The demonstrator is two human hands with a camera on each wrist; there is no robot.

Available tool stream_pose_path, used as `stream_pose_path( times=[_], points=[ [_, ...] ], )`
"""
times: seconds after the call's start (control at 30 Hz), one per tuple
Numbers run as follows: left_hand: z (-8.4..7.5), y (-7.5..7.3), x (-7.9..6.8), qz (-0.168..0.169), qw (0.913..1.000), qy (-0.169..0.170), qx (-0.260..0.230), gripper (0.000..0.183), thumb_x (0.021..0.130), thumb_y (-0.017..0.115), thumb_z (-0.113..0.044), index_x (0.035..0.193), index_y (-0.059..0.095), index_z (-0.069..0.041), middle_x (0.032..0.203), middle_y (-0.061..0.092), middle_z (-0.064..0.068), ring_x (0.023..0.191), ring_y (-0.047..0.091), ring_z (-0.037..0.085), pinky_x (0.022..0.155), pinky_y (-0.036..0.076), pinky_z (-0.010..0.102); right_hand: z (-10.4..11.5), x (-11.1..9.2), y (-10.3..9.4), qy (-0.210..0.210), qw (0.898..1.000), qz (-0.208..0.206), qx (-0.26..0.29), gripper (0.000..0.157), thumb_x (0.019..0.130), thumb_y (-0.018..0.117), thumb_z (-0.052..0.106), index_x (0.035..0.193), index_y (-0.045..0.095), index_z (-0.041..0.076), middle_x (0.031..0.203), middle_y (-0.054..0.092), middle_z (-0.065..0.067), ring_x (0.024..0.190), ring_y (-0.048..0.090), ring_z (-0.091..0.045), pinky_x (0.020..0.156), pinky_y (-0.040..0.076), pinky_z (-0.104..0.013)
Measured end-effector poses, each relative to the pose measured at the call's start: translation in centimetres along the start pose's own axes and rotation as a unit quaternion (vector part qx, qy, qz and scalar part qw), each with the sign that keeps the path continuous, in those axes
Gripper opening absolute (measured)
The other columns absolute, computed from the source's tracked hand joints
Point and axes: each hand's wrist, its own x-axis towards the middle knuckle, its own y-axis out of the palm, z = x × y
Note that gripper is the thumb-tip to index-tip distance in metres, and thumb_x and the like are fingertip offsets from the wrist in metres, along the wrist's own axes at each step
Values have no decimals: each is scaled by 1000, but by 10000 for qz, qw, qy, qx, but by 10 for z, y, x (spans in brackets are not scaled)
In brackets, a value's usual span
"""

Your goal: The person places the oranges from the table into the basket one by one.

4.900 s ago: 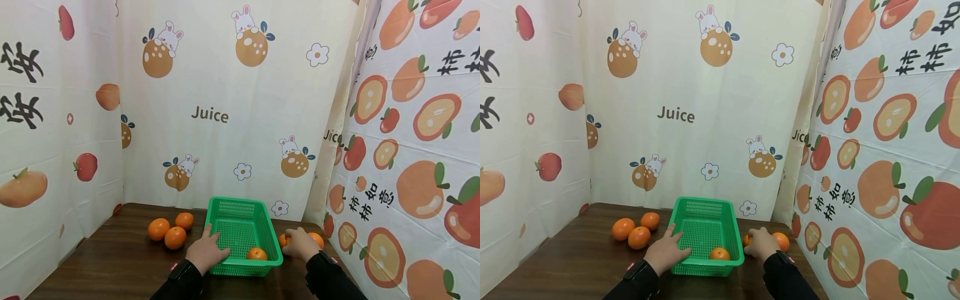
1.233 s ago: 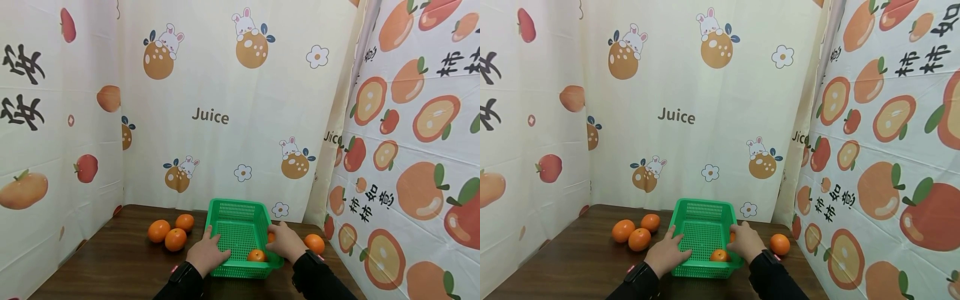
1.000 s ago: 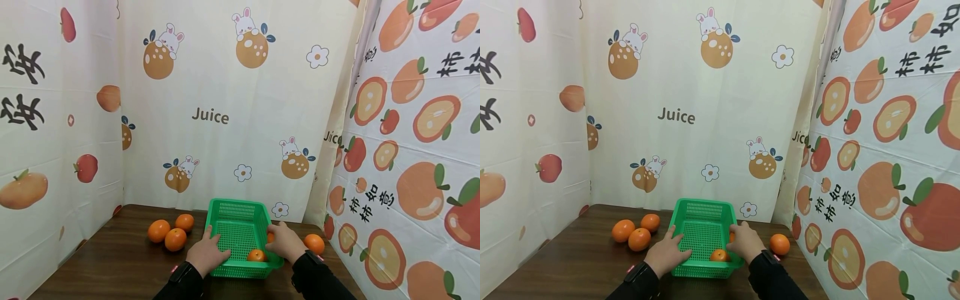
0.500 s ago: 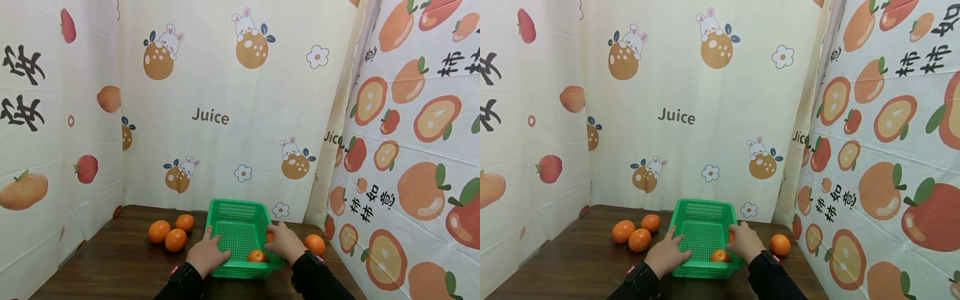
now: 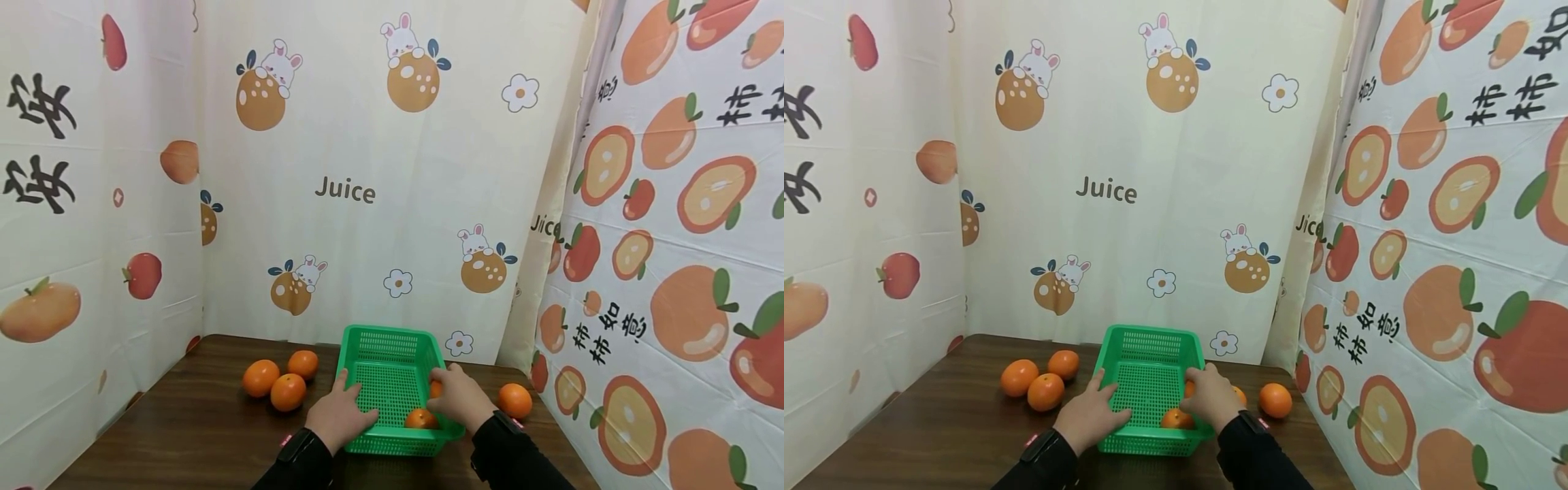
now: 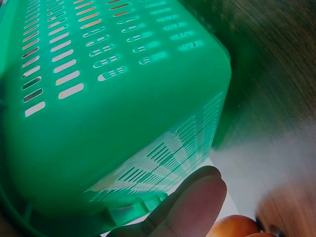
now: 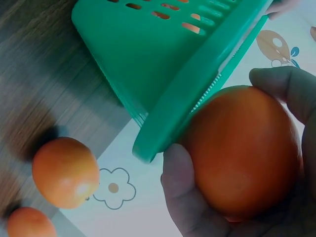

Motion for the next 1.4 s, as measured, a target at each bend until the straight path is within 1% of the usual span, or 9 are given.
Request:
stream_pose_path(
  times=[0.23,0.37,0.5,0.67,0.87,1.07,1.23,1.4],
  points=[
    [1,2,1,-20,10000,26,3,78,87,72,-63,147,65,-14,174,31,18,82,68,29,73,57,51,3,0,0,68,10000,28,44,34,82,84,20,113,71,21,102,50,-9,75,54,-25,63,44,-37],
    [0,1,0,7,10000,9,10,78,88,72,-64,147,65,-14,174,31,18,84,69,30,74,57,51,6,0,0,148,9999,82,32,38,82,85,23,118,71,21,104,51,-9,77,55,-26,64,45,-38],
    [-1,1,-1,30,10000,-17,-8,78,88,73,-64,147,65,-14,174,31,17,88,71,31,76,58,52,8,-1,1,87,9998,144,47,41,83,84,22,122,71,19,105,51,-10,77,54,-26,65,44,-38],
    [-2,1,-4,54,10000,-64,-14,78,87,73,-63,147,65,-15,174,31,18,90,72,32,77,58,52,10,-3,4,27,9996,228,152,39,83,84,19,119,70,20,105,50,-11,77,53,-26,64,42,-38],
    [-4,-3,-4,83,9999,-60,-6,78,88,72,-64,148,65,-15,174,31,17,92,72,33,79,58,52,17,-6,4,-37,9988,323,356,39,83,86,21,119,71,19,110,54,-12,81,55,-25,68,47,-39],
    [-2,-4,-3,123,9999,-39,-25,79,88,72,-65,148,64,-14,174,30,18,92,71,31,80,58,53,22,-6,6,-188,9983,395,384,38,83,85,22,119,72,19,108,55,-11,81,56,-24,66,46,-39],
    [-1,-1,-3,192,9998,-27,-75,79,88,71,-64,148,64,-13,175,29,18,91,71,30,81,58,53,20,-5,11,-86,9977,496,454,38,84,84,25,120,72,21,108,54,-10,84,57,-24,68,49,-39],
    [-2,-3,-2,172,9998,-15,-41,80,88,71,-65,149,64,-14,175,30,18,92,71,30,81,58,53,21,-5,11,-73,9979,456,451,38,84,84,25,120,71,20,107,55,-10,84,57,-24,68,50,-40]
  ],
)
